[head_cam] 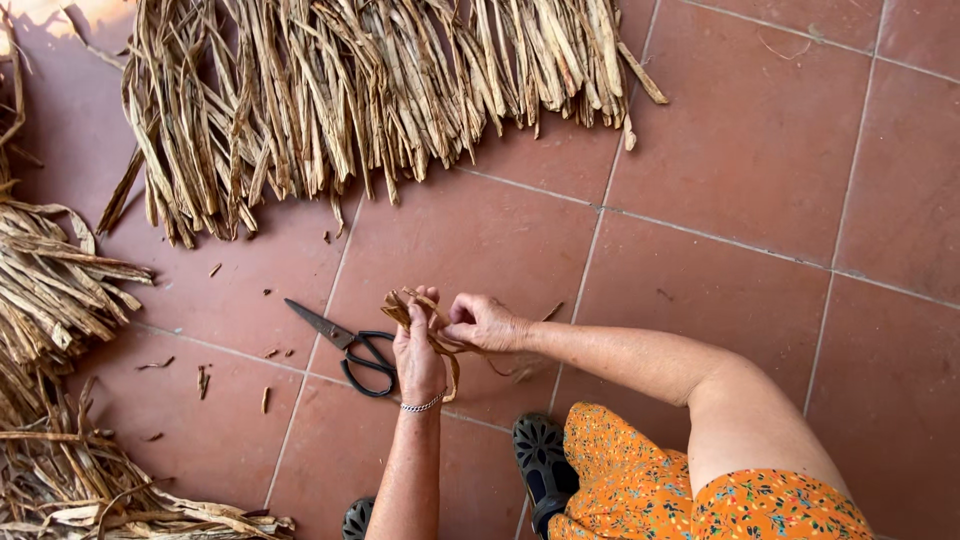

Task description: The person sits on a tiled floor and uses scissors to trim the ends of dried plant bundles. They repeatedly cut the uneven tips, separate the bundles, and place the trimmed pieces aside.

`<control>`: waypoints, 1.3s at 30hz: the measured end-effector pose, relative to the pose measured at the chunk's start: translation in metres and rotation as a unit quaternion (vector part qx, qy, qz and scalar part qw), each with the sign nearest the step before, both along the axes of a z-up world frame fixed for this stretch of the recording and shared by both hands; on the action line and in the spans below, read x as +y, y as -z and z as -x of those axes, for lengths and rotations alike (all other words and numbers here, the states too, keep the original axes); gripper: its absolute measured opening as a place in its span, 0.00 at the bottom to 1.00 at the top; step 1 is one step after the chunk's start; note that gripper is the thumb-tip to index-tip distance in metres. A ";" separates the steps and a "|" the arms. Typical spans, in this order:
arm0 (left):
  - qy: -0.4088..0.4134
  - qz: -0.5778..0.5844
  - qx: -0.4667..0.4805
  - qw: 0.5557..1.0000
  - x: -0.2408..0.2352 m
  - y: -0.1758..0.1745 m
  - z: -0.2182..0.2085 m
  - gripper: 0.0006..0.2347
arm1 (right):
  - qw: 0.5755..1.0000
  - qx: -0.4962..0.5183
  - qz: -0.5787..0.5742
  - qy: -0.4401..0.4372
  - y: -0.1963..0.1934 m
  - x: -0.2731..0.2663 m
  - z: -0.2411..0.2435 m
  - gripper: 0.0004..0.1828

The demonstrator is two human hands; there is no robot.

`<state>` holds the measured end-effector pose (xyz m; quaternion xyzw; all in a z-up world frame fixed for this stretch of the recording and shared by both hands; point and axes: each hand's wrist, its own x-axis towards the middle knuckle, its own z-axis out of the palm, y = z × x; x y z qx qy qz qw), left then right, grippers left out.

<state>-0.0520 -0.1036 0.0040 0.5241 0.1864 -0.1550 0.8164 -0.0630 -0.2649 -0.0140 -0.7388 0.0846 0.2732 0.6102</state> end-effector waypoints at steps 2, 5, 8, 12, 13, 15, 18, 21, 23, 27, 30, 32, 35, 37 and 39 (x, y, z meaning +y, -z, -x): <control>0.019 0.010 -0.001 1.000 -0.003 -0.006 0.003 0.17 | 0.996 0.039 -0.075 0.017 -0.011 0.005 0.002 0.19; 0.016 0.039 0.035 0.999 -0.005 -0.015 -0.002 0.14 | 0.985 0.045 -0.153 0.059 -0.028 0.012 0.003 0.23; -0.052 0.090 0.058 0.993 0.001 -0.019 -0.013 0.09 | 0.978 0.115 -0.170 0.030 -0.044 0.013 0.010 0.29; -0.150 0.166 0.061 0.973 0.018 -0.025 -0.026 0.09 | 0.951 0.205 -0.232 -0.016 -0.064 0.018 0.017 0.27; -0.170 0.189 0.063 0.965 0.024 -0.026 -0.029 0.10 | 0.948 0.216 -0.234 -0.033 -0.067 0.019 0.017 0.23; -0.202 0.136 0.049 0.969 0.041 -0.027 -0.032 0.16 | 0.940 0.237 -0.236 -0.067 -0.069 0.019 0.020 0.20; -0.236 0.081 0.032 0.968 0.073 -0.025 -0.042 0.19 | 0.953 0.184 -0.199 -0.138 -0.063 0.013 0.029 0.18; -0.241 0.084 0.008 0.967 0.113 -0.019 -0.051 0.17 | 0.961 0.137 -0.184 -0.156 -0.048 0.003 0.030 0.19; -0.255 0.099 0.013 0.962 0.135 -0.011 -0.052 0.16 | 0.972 0.072 -0.133 -0.180 -0.039 -0.012 0.027 0.20; -0.302 0.118 0.048 0.945 0.164 0.010 -0.049 0.15 | 0.974 -0.027 -0.049 -0.219 -0.026 -0.037 0.020 0.18; -0.292 0.179 0.075 0.937 0.165 0.024 -0.044 0.17 | 0.979 -0.026 0.047 -0.196 -0.023 -0.058 0.014 0.16; -0.276 0.203 0.098 0.934 0.160 0.028 -0.043 0.19 | 0.979 -0.046 0.094 -0.174 -0.023 -0.075 0.003 0.15; -0.216 0.154 0.135 0.955 0.145 0.034 -0.037 0.17 | 0.970 -0.040 0.161 -0.177 -0.018 -0.103 -0.008 0.15; -0.124 0.075 0.153 0.977 0.139 0.037 -0.030 0.15 | 0.965 -0.022 0.187 -0.183 -0.010 -0.121 -0.010 0.16; -0.035 0.047 0.150 0.987 0.131 0.040 -0.025 0.16 | 0.965 0.001 0.196 -0.176 -0.004 -0.140 -0.003 0.17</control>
